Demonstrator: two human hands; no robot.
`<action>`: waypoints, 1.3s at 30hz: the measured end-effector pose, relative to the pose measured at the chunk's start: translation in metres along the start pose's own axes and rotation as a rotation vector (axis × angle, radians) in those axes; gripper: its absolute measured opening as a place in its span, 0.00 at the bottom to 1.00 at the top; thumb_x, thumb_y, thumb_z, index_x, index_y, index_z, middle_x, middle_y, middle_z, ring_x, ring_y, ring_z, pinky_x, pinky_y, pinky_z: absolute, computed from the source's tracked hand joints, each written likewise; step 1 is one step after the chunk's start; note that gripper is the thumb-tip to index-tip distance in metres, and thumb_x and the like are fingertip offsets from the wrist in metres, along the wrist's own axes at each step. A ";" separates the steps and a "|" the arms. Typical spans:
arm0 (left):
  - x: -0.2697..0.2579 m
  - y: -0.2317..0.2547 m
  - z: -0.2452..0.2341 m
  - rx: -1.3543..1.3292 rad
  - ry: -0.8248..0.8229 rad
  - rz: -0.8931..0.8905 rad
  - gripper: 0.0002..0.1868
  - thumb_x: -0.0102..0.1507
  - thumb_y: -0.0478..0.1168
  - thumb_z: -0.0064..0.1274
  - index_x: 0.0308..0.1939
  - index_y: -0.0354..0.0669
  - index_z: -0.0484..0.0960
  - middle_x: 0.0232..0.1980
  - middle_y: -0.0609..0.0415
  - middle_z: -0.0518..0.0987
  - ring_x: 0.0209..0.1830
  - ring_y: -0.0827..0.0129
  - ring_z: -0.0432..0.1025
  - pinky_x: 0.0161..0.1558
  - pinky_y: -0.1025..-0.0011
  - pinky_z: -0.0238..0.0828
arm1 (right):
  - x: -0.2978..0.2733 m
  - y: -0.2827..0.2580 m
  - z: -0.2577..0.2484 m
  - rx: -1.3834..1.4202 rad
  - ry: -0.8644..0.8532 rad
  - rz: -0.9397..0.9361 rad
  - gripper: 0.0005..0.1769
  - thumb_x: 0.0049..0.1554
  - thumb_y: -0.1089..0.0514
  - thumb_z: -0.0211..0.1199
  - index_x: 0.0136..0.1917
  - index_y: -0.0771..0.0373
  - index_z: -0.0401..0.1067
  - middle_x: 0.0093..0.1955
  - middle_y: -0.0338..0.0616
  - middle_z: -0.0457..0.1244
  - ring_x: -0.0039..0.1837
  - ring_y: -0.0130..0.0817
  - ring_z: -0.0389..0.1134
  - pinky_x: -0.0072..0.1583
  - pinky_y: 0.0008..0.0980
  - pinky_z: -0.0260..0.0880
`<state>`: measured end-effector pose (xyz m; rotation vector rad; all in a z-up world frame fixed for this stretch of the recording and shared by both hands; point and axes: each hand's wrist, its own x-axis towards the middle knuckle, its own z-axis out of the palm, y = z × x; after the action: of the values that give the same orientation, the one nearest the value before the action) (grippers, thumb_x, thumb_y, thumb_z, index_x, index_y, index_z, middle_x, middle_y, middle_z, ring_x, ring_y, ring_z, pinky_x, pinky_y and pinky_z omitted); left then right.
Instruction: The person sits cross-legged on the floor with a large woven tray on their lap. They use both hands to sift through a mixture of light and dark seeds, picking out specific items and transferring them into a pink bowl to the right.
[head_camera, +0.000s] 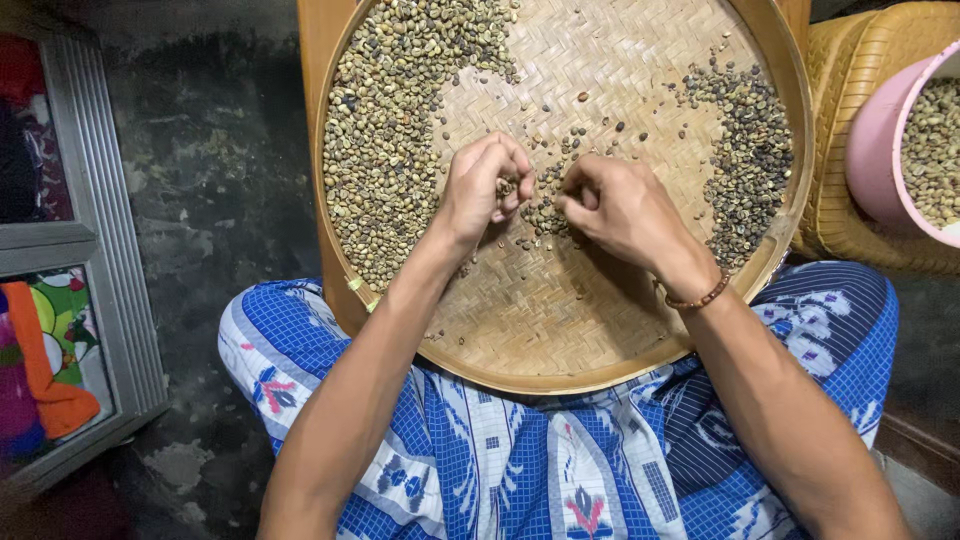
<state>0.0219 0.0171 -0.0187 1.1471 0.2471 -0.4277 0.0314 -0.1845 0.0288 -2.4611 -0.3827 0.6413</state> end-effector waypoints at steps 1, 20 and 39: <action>-0.001 0.001 0.001 -0.035 -0.011 0.006 0.07 0.63 0.37 0.42 0.33 0.39 0.74 0.26 0.54 0.76 0.17 0.76 0.62 0.18 0.75 0.57 | -0.003 -0.001 -0.001 0.007 0.023 -0.036 0.07 0.55 0.59 0.68 0.45 0.65 0.76 0.30 0.42 0.63 0.32 0.30 0.61 0.35 0.33 0.64; -0.016 0.017 0.012 1.258 -0.043 0.265 0.13 0.62 0.40 0.55 0.48 0.40 0.76 0.16 0.58 0.65 0.15 0.68 0.62 0.22 0.62 0.63 | 0.004 0.010 0.012 -0.080 0.249 -0.300 0.05 0.56 0.61 0.67 0.44 0.65 0.77 0.35 0.46 0.66 0.35 0.35 0.66 0.39 0.38 0.69; -0.014 0.008 0.019 1.362 -0.025 0.440 0.03 0.62 0.35 0.51 0.34 0.40 0.77 0.24 0.48 0.77 0.20 0.59 0.72 0.27 0.58 0.69 | 0.009 0.032 0.004 0.159 0.168 -0.043 0.05 0.55 0.61 0.65 0.46 0.62 0.76 0.36 0.42 0.67 0.37 0.31 0.65 0.39 0.32 0.68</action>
<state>0.0123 0.0053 0.0005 2.4536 -0.4089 -0.1733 0.0410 -0.2050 0.0038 -2.3275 -0.3058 0.4253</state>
